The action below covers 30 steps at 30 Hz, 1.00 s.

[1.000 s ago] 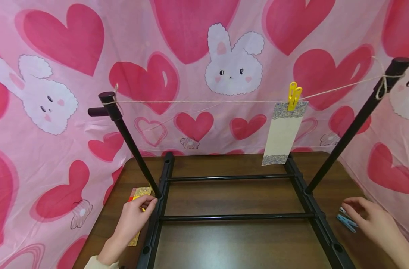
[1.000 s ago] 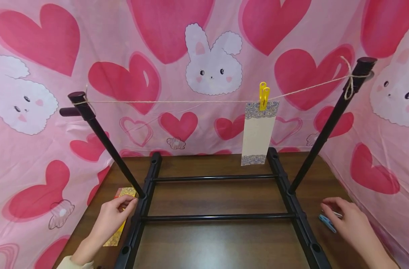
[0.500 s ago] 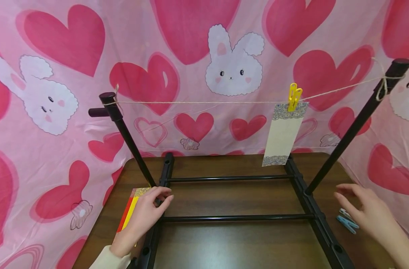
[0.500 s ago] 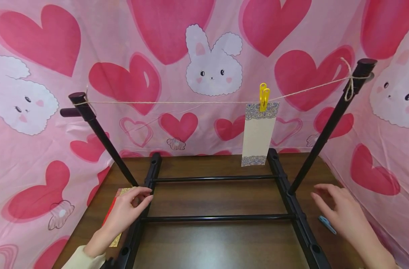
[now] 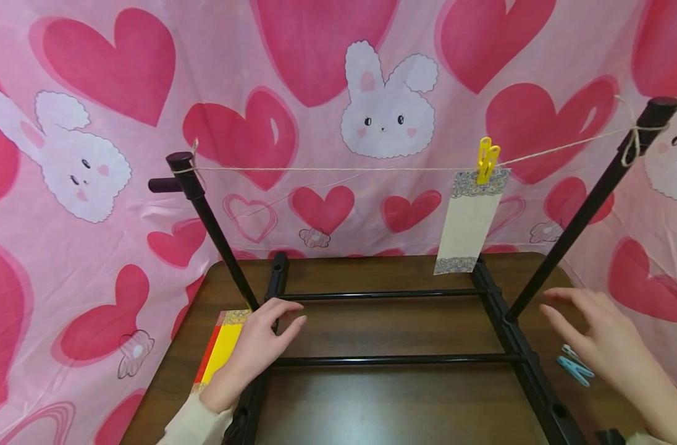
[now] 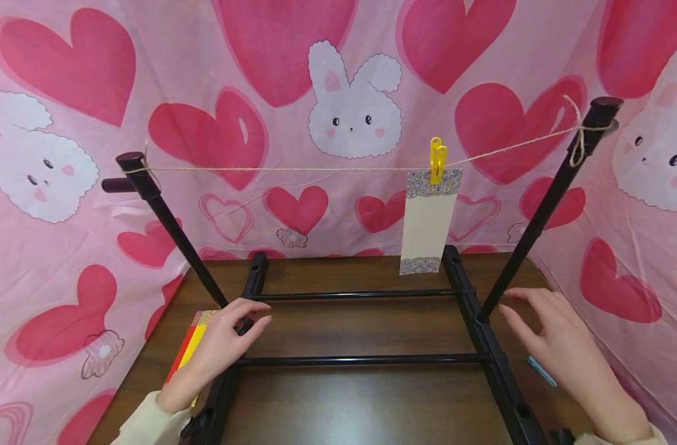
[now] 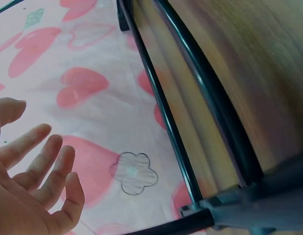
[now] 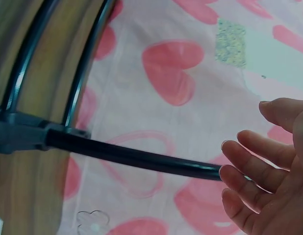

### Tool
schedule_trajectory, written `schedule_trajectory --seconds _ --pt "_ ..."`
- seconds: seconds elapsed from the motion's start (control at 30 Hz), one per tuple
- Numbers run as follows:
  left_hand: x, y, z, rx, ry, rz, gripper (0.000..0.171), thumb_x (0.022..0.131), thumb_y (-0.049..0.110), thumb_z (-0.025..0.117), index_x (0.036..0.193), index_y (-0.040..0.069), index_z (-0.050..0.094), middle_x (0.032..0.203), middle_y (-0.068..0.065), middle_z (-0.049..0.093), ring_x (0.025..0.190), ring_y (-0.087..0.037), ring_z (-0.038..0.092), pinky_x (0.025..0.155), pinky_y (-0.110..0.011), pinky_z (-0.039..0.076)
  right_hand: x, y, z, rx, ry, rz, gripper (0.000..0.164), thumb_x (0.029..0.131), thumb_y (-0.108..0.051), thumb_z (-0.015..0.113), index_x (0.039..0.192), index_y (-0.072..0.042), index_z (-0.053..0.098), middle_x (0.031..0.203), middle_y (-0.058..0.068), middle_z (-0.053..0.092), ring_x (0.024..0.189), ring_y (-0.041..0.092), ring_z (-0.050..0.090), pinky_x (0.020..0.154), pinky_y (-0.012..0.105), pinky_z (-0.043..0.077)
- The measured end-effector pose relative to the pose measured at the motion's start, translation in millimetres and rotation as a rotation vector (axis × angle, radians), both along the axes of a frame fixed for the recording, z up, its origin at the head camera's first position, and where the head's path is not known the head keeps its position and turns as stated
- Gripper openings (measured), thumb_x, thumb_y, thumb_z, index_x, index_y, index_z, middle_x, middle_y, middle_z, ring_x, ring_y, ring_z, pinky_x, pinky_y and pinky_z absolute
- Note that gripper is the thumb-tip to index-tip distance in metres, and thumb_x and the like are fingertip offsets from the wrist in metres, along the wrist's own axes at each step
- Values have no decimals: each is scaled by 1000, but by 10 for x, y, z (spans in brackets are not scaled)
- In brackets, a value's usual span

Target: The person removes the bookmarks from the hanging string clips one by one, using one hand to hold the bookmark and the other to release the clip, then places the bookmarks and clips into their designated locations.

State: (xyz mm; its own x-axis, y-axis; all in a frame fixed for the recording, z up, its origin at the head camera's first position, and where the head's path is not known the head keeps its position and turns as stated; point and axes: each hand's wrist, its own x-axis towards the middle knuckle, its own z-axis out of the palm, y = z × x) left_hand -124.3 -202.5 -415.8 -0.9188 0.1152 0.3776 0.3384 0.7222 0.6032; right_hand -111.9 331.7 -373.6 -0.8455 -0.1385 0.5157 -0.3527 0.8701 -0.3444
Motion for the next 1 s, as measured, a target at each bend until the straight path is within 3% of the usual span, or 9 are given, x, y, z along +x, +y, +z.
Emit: schedule_trajectory --seconds 0.07,0.3,0.43,0.63,0.8,1.0 --pt "-13 35 10 9 6 -14 25 91 28 82 115 21 77 111 5 73 95 -13 66 83 -35 60 -11 -37 48 5 19 12 30 93 -15 78 118 -2 68 113 24 69 102 39 54 85 29 43" --pt "-49 171 51 47 5 -72 29 91 28 82 117 19 76 111 4 71 97 -20 68 84 -30 59 -32 -121 207 24 43 45 34 90 -15 80 120 -2 68 114 24 69 101 38 54 72 13 39" --pt "-76 247 78 70 6 -90 29 91 29 82 119 22 75 112 8 70 99 -16 67 88 -34 60 -35 -168 286 17 80 60 34 89 -14 81 119 -4 69 114 23 69 102 36 54 75 11 38" --pt "-137 366 117 87 29 -143 31 92 25 81 121 17 75 114 5 71 101 -13 65 89 -40 59 -60 -234 381 10 157 92 32 88 -10 81 118 -5 71 112 18 70 104 29 52 83 6 32" --pt "-187 464 142 104 46 -171 30 93 25 80 121 18 74 109 6 70 97 -12 65 88 -38 60 -95 -283 461 0 194 123 32 86 -6 82 116 -6 72 110 15 71 106 21 51 92 1 24" --pt "-264 575 198 133 67 -209 27 93 25 81 118 19 74 104 6 68 96 -18 67 86 -40 61 -109 -314 588 40 202 136 32 85 -9 83 116 -7 72 111 14 71 104 16 50 80 7 38"
